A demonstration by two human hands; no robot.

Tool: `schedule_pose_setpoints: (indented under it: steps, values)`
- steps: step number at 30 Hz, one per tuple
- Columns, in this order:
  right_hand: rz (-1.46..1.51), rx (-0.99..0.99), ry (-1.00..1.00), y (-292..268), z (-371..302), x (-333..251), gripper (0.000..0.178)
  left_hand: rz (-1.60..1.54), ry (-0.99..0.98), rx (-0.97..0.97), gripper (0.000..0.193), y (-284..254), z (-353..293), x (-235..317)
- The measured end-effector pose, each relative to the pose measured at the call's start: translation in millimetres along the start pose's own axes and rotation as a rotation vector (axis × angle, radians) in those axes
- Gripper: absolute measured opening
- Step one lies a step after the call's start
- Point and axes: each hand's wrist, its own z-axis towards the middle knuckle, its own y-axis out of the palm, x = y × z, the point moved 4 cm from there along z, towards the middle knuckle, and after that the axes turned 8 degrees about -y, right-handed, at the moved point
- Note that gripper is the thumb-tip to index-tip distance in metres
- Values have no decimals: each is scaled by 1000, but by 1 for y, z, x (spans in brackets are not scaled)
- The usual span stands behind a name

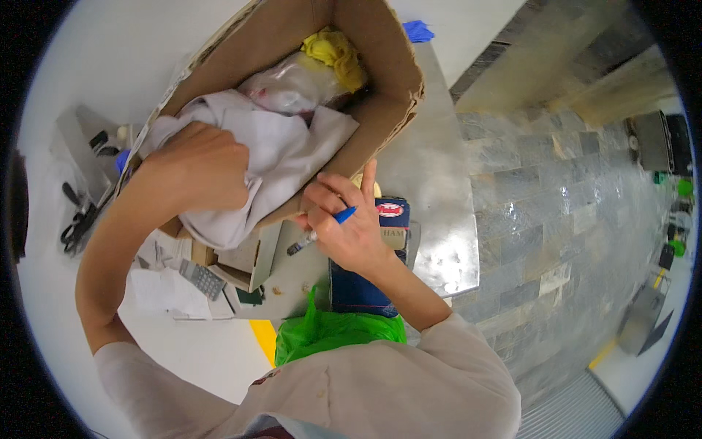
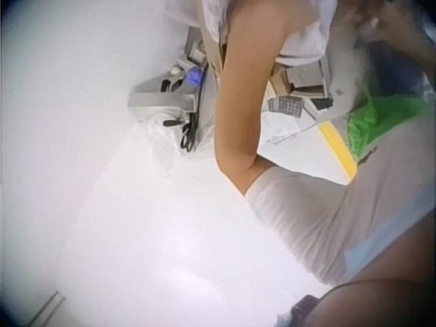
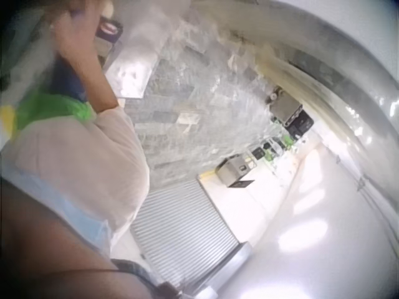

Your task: The person unpacks a cardboard box, then uses a calculator and pen to write on a notepad. They handle a wallet and flip through a book, writing on a document while organizing papers on a cluttered countertop.

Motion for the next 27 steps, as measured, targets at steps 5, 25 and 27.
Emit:
schedule_pose_setpoints:
  steps: [5, 25, 27]
  values:
    - [-20, 106, -55, 19, 36, -9, 31, 205, 89, 562, 29, 9, 4, -33]
    - [-481, 141, -205, 46, 128, 27, 34, -932, -649, 1003, 32, 264, -300, -67]
    - [-483, 109, -221, 45, 122, 26, 35, -1146, -786, 922, 32, 317, -314, -46]
